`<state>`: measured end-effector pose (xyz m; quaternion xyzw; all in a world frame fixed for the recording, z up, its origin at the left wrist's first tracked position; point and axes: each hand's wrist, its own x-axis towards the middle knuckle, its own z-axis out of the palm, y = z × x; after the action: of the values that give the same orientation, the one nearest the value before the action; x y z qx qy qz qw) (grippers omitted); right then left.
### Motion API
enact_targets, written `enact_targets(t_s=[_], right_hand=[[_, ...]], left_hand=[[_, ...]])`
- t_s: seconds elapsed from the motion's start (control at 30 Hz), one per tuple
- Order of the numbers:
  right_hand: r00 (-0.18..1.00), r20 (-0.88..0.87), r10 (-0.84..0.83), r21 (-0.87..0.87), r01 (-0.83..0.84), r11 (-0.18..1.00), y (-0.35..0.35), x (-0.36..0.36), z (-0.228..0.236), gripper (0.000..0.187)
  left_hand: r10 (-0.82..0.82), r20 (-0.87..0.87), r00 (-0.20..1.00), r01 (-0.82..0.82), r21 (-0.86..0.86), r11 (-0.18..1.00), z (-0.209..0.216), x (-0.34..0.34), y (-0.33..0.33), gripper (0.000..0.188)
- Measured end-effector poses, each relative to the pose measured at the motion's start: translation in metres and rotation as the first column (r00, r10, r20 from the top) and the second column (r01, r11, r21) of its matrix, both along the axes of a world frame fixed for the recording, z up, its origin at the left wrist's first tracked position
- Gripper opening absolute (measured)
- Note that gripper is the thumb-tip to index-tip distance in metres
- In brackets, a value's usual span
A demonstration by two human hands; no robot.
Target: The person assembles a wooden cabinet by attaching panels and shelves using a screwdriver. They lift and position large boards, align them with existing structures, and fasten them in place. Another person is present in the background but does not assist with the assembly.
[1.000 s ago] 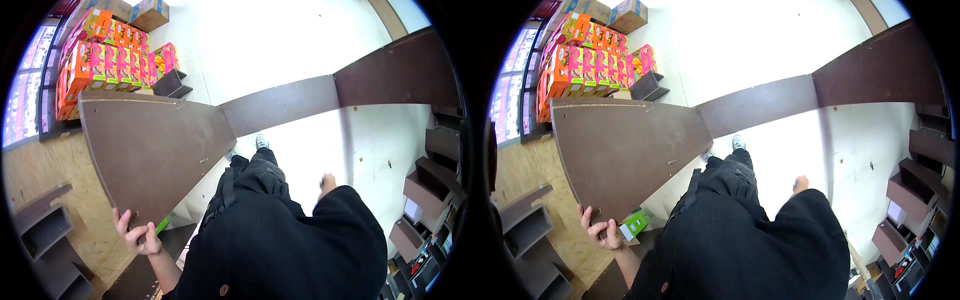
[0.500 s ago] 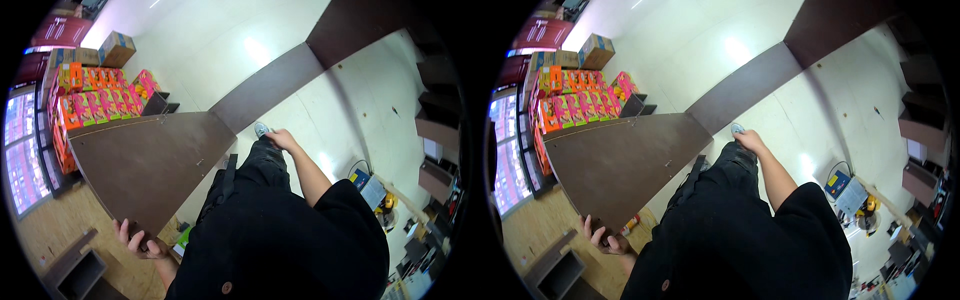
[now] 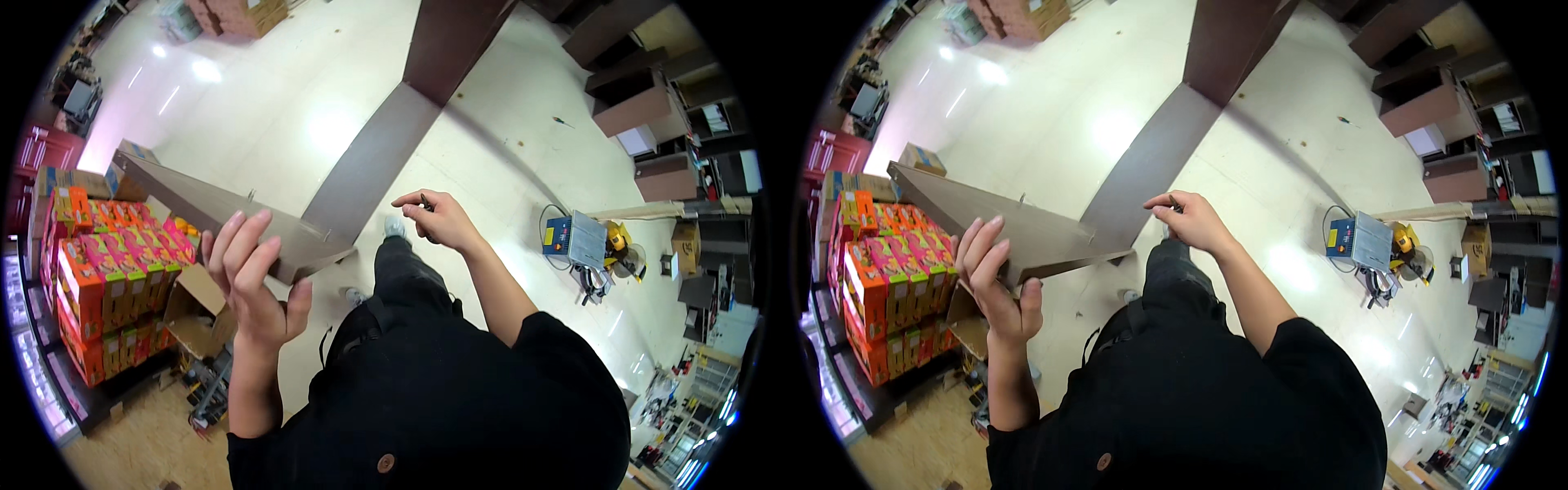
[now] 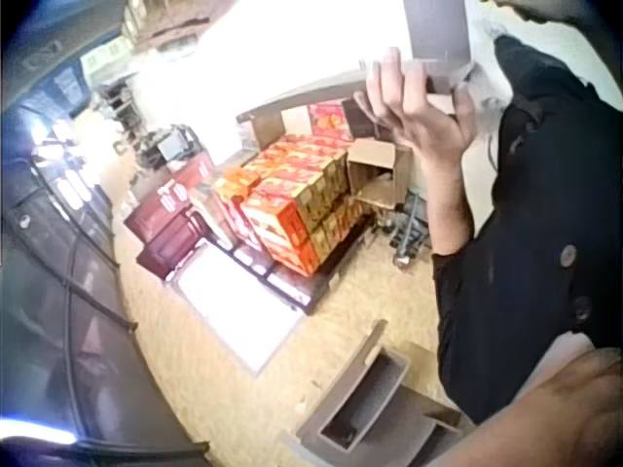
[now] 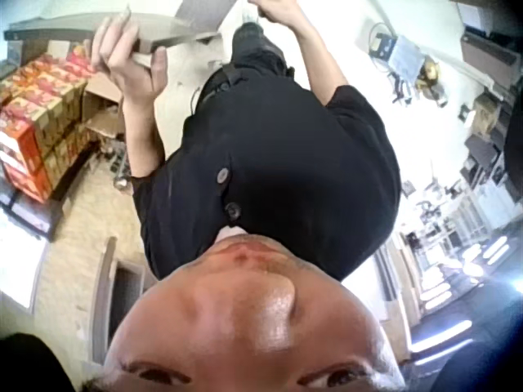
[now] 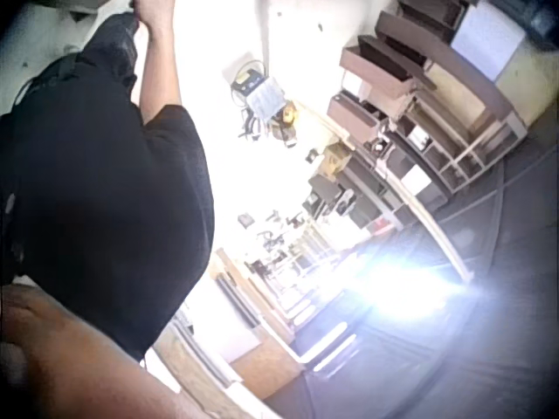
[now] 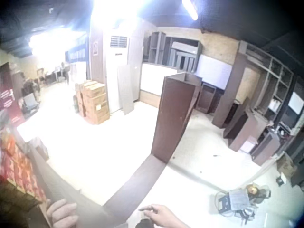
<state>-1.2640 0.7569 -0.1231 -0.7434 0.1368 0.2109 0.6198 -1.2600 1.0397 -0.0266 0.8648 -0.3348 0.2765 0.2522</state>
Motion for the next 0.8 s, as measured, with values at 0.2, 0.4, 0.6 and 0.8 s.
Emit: enact_targets(t_s=[0.2, 0.4, 0.6, 0.8], right_hand=[[0.678, 0.732, 0.074, -0.182, 0.090, 0.979, 0.080, -0.040, 0.068, 0.034], [0.575, 0.818, -0.007, -0.130, 0.197, 0.972, 0.122, -0.051, 0.062, 0.038], [0.495, 0.867, -0.056, -0.114, 0.307, 0.945, 0.141, -0.041, 0.054, 0.036], [0.565, 0.812, -0.146, -0.183, 0.484, 0.856, 0.162, -0.051, 0.060, 0.028]], left_hand=[[-0.050, -0.004, 0.999, 0.049, -0.053, 0.997, 0.011, -0.003, 0.009, 0.039], [-0.125, -0.041, 0.991, 0.127, 0.058, 0.990, 0.010, 0.000, 0.022, 0.041], [-0.259, 0.027, 0.965, 0.254, 0.132, 0.958, 0.001, 0.009, 0.054, 0.041], [0.051, 0.273, 0.961, 0.053, -0.361, 0.931, -0.013, 0.092, 0.126, 0.046]])
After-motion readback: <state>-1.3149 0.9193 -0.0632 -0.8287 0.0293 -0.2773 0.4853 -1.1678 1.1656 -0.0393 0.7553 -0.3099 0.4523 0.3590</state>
